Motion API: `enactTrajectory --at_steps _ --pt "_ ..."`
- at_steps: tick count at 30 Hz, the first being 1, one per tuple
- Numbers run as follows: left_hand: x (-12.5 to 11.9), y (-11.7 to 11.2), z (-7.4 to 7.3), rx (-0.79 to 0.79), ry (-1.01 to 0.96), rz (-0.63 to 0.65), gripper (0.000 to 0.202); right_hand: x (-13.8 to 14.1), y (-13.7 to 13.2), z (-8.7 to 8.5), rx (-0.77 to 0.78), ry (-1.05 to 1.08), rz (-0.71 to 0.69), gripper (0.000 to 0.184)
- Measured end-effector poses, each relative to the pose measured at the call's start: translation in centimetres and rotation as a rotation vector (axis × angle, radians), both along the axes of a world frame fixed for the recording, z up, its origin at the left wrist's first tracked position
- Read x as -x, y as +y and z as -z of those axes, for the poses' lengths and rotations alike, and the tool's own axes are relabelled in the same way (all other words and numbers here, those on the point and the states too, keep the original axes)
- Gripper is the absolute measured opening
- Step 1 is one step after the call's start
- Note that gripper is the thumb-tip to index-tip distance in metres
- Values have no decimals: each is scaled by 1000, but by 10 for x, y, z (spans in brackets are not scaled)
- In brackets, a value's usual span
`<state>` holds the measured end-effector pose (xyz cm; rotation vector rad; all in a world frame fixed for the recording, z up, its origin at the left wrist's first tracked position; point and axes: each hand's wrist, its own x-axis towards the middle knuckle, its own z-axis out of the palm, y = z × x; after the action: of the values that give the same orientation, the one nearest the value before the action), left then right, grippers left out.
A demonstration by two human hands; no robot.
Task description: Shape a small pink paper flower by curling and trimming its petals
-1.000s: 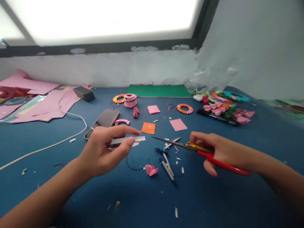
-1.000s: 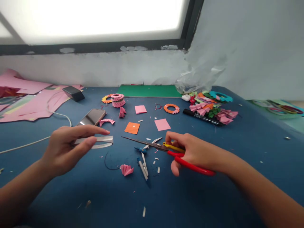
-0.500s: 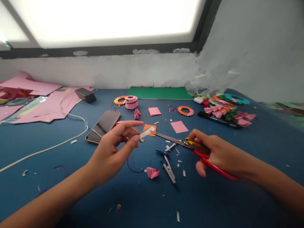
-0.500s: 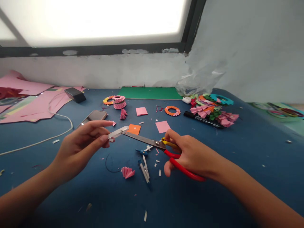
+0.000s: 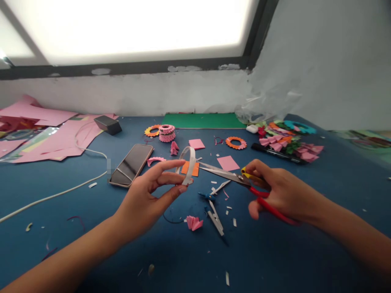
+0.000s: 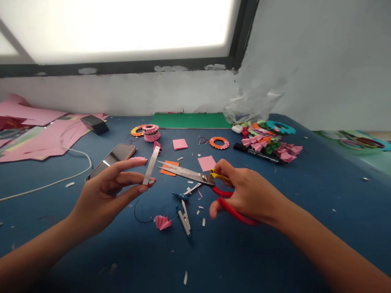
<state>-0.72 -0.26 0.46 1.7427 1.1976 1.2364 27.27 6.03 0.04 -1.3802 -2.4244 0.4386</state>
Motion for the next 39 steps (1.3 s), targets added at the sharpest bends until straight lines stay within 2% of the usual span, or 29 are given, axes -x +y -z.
enactTrajectory --at_steps 14,23,28,39 --pt "1 -1 2 89 55 133 64 1 -1 5 -77 -62 -38 70" --pt "2 1 4 78 226 180 53 1 -2 7 -77 -92 -73 72" --pt "3 2 6 16 243 183 50 -7 5 8 -115 -143 -33 75" --pt "3 1 8 27 284 175 51 -4 3 11 -244 -110 -121 71"
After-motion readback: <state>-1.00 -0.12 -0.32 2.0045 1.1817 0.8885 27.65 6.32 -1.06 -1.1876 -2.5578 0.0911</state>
